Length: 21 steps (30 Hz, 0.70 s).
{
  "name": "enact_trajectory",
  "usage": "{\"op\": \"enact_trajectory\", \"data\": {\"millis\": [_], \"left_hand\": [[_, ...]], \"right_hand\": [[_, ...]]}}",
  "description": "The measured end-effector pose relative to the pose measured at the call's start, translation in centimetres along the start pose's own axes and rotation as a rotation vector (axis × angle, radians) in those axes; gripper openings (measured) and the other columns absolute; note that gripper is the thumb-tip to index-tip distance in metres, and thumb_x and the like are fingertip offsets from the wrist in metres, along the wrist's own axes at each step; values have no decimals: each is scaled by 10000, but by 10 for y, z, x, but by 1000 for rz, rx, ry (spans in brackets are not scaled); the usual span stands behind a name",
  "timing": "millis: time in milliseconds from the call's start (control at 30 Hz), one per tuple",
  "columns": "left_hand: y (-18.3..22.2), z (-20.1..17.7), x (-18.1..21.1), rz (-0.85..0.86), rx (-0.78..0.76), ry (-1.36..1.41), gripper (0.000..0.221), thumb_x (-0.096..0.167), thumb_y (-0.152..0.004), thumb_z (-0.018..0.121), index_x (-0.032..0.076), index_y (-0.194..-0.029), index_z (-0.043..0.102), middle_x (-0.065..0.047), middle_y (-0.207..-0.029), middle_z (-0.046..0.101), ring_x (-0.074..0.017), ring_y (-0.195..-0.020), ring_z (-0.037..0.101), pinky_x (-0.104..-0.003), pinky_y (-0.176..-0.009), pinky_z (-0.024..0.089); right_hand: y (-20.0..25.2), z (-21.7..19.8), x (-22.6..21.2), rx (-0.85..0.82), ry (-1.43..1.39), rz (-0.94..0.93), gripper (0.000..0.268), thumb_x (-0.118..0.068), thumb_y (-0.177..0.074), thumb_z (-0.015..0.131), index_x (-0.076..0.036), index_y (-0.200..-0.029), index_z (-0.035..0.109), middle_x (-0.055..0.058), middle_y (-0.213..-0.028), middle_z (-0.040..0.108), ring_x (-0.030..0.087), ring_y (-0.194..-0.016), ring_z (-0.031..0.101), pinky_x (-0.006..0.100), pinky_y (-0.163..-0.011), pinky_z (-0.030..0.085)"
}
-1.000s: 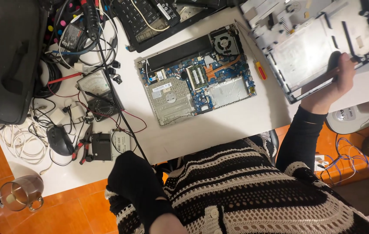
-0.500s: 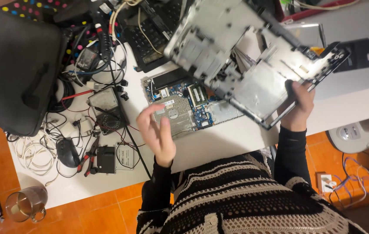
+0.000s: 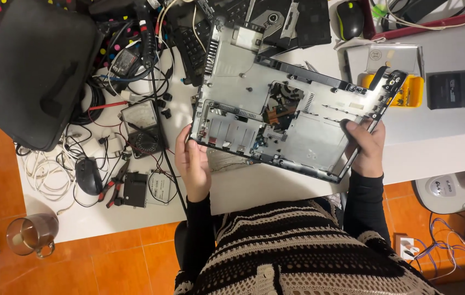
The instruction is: Disassembling a laptop casing and preparing internal components for repair or upgrade.
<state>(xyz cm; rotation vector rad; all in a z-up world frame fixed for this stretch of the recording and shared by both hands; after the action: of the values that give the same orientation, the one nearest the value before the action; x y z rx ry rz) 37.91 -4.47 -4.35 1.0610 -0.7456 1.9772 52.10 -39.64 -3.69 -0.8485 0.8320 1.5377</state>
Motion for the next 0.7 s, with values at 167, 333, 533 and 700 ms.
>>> {"op": "enact_trajectory", "data": {"millis": [167, 333, 533, 700], "left_hand": [[4, -4, -9, -109, -13, 161, 524, 164, -1093, 594, -42, -1544, 424, -108, -1337, 581, -203, -1202, 574, -419, -1076, 444], [23, -13, -46, -150, -277, 195, 679, 164, -977, 786, 30, -1484, 355, -74, -1409, 524, -250, -1364, 528, -507, -1255, 389], [24, 49, -17, -200, -364, 129, 857, 53, -946, 735, 107, -1621, 211, -157, -1570, 454, -269, -1436, 485, -463, -1210, 378], [22, 42, -23, -196, -265, 70, 665, -68, -1008, 624, -79, -1612, 348, -267, -1652, 421, -272, -1471, 462, -420, -1241, 347]], "right_hand": [[0, -2, 7, -32, -2, -2, 457, -43, -928, 674, 32, -1366, 567, 117, -1281, 655, 199, -1170, 639, 321, -1081, 494], [-4, 16, 19, -61, -65, 44, 465, -67, -918, 681, 26, -1358, 565, 120, -1280, 659, 205, -1174, 643, 334, -1094, 488], [-6, 32, 42, -119, -51, 121, 434, -88, -937, 689, 19, -1344, 583, 100, -1262, 667, 180, -1160, 636, 326, -1072, 476], [-12, 41, 49, -132, 56, 215, 421, -135, -954, 682, 27, -1331, 585, 98, -1233, 680, 169, -1120, 640, 313, -1012, 486]]}}
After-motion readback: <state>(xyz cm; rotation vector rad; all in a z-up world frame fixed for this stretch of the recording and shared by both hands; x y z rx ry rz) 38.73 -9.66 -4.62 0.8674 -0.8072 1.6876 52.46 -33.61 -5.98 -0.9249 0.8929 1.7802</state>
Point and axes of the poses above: each hand's wrist, its own y-axis away from the middle knuckle, its own z-axis out of the palm, x = y × z, the point moved 6 cm from there along -y, towards the middle knuckle
